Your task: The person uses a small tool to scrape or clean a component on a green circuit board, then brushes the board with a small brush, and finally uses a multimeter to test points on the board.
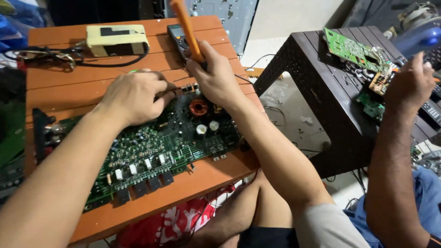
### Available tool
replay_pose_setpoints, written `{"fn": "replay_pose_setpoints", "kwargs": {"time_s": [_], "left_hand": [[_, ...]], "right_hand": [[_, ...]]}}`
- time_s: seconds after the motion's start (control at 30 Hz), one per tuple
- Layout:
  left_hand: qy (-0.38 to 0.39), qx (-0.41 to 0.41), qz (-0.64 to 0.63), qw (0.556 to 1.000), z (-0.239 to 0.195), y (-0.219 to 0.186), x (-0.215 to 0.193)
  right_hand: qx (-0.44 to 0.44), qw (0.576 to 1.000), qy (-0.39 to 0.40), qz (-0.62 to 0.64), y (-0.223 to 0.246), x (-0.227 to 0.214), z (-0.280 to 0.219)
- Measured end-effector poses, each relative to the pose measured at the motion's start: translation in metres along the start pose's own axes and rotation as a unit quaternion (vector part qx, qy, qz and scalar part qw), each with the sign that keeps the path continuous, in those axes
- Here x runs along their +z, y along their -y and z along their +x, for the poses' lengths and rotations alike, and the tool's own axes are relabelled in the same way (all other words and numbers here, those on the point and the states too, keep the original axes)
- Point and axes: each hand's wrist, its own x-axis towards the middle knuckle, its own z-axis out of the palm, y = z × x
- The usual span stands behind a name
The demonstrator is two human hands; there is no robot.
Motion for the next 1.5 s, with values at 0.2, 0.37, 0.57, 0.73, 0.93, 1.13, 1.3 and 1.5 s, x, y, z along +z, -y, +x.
{"fn": "replay_pose_setpoints", "kwargs": {"time_s": [0.2,0.37,0.57,0.73,0.93,1.13,1.3,1.5], "left_hand": [[0.003,0.004,-0.012,1.000,0.002,0.003,0.004],[0.002,0.001,-0.025,1.000,-0.002,0.004,0.003],[0.034,-0.020,-0.057,0.998,-0.004,0.003,0.003],[-0.035,0.003,-0.090,0.995,-0.005,0.008,0.002],[-0.060,-0.010,-0.033,0.998,-0.001,0.045,0.046],[-0.074,0.007,-0.060,0.995,-0.001,0.038,0.039],[-0.078,0.015,-0.067,0.995,-0.003,0.040,0.041],[-0.047,-0.010,-0.057,0.997,-0.006,0.021,0.018]], "right_hand": [[-0.035,0.998,-0.022,-0.053,-0.011,0.001,0.004],[-0.036,0.996,-0.076,-0.005,-0.019,0.008,0.009],[-0.035,0.996,-0.066,0.051,-0.002,0.004,0.003],[-0.004,0.996,-0.033,-0.085,0.010,0.004,0.001],[-0.112,0.988,0.088,-0.058,0.006,0.012,-0.006],[-0.182,0.971,0.103,-0.114,-0.006,0.006,-0.002],[-0.180,0.972,0.067,-0.137,-0.007,0.010,-0.004],[-0.139,0.970,-0.017,-0.199,-0.003,0.000,0.003]]}}
